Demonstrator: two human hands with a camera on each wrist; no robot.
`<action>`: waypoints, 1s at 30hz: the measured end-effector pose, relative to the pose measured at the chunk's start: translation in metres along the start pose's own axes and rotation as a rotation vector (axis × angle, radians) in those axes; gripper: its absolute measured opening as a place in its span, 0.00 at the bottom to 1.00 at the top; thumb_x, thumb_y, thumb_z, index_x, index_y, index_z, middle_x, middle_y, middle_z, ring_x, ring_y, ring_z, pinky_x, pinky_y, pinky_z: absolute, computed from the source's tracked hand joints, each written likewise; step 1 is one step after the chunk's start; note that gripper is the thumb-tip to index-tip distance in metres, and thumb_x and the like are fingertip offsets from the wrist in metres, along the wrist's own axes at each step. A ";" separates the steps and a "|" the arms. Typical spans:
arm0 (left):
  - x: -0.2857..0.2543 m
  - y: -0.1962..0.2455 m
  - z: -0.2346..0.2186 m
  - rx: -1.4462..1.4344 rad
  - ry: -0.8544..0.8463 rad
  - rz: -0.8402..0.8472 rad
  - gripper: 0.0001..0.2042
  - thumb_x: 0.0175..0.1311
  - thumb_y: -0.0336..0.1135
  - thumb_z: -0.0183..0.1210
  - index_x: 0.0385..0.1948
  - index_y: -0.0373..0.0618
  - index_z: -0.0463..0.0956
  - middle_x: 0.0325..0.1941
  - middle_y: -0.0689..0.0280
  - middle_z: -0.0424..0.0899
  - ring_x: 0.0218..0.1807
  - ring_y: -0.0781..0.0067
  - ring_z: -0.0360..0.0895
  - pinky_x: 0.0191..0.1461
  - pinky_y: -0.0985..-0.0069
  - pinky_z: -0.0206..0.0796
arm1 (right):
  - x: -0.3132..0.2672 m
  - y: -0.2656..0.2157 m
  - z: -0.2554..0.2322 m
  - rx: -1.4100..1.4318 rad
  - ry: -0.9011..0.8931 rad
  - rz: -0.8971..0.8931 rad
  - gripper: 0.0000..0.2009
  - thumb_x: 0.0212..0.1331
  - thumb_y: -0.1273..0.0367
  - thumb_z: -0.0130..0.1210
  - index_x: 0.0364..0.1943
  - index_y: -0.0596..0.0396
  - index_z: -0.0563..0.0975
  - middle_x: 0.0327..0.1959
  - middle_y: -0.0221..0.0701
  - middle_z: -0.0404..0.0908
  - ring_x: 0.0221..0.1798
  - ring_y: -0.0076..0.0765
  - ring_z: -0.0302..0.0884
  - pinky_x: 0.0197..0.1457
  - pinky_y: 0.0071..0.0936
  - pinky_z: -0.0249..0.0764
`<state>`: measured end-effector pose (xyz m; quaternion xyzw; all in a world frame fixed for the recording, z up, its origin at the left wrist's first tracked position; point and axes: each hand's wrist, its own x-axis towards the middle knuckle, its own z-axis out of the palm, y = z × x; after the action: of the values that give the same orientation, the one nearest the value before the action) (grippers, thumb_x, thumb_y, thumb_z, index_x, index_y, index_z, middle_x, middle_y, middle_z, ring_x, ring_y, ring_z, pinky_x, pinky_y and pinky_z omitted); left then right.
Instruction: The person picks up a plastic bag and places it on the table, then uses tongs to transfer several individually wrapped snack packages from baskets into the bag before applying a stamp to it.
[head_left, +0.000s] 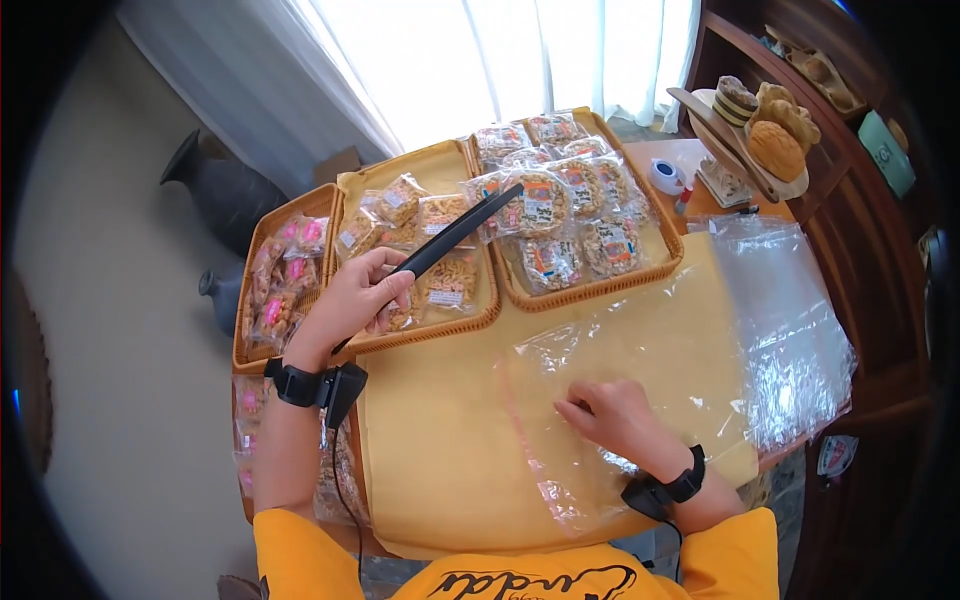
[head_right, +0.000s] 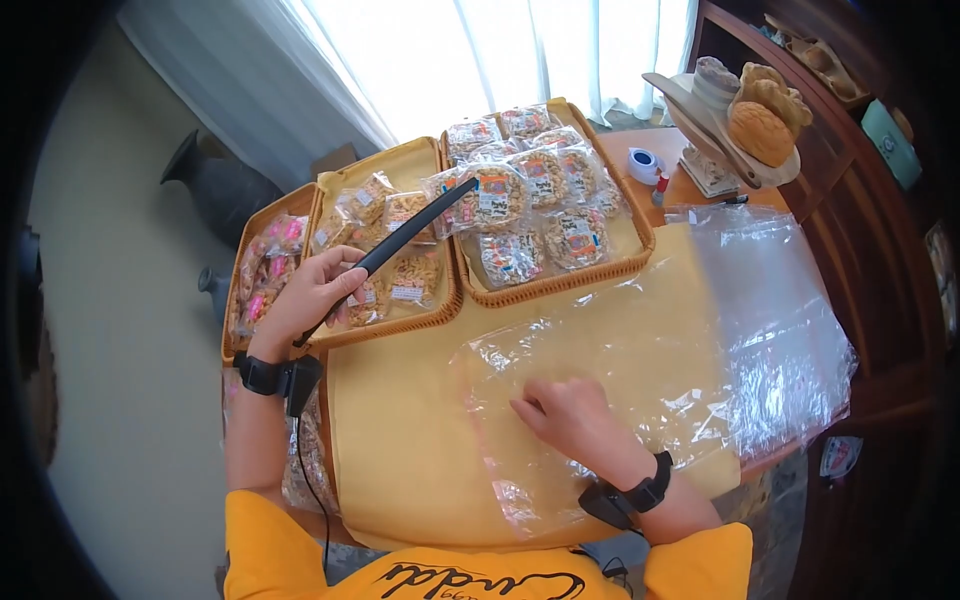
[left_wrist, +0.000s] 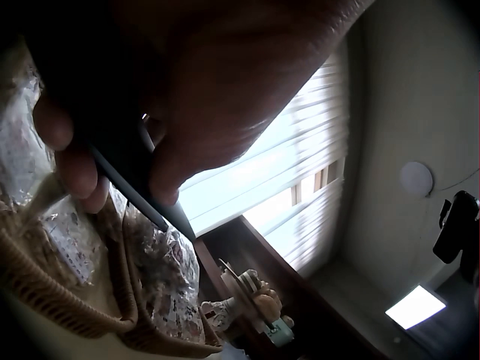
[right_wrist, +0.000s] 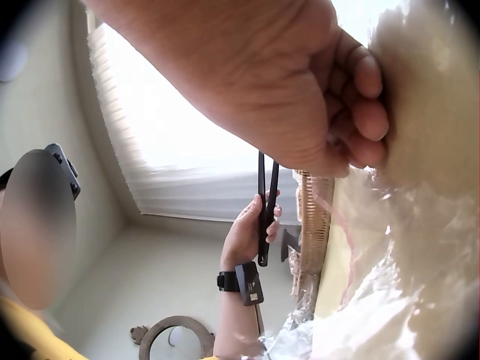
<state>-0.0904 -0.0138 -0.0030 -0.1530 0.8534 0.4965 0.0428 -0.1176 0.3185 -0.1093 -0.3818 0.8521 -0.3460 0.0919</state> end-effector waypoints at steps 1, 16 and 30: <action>0.004 0.002 -0.002 0.001 -0.002 -0.001 0.13 0.68 0.39 0.56 0.45 0.39 0.73 0.24 0.73 0.78 0.17 0.87 0.71 0.19 0.86 0.62 | 0.000 0.000 0.000 -0.005 -0.002 -0.002 0.10 0.55 0.63 0.61 0.23 0.53 0.79 0.19 0.37 0.78 0.23 0.47 0.78 0.27 0.37 0.73; -0.010 0.000 0.001 0.053 -0.188 -0.069 0.07 0.63 0.32 0.59 0.28 0.39 0.75 0.19 0.72 0.74 0.18 0.86 0.68 0.21 0.84 0.60 | -0.001 0.004 0.006 -0.015 0.022 -0.018 0.10 0.54 0.63 0.62 0.22 0.53 0.79 0.18 0.37 0.79 0.23 0.47 0.78 0.26 0.37 0.73; -0.071 -0.022 0.001 -0.128 -0.167 -0.183 0.07 0.64 0.33 0.58 0.32 0.38 0.77 0.21 0.70 0.78 0.20 0.84 0.71 0.23 0.84 0.62 | -0.002 0.005 0.004 0.013 0.083 -0.044 0.11 0.55 0.64 0.61 0.21 0.54 0.77 0.17 0.39 0.77 0.22 0.50 0.77 0.25 0.39 0.72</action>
<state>-0.0161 -0.0077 -0.0058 -0.1907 0.7958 0.5550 0.1490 -0.1172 0.3200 -0.1158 -0.3852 0.8444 -0.3689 0.0514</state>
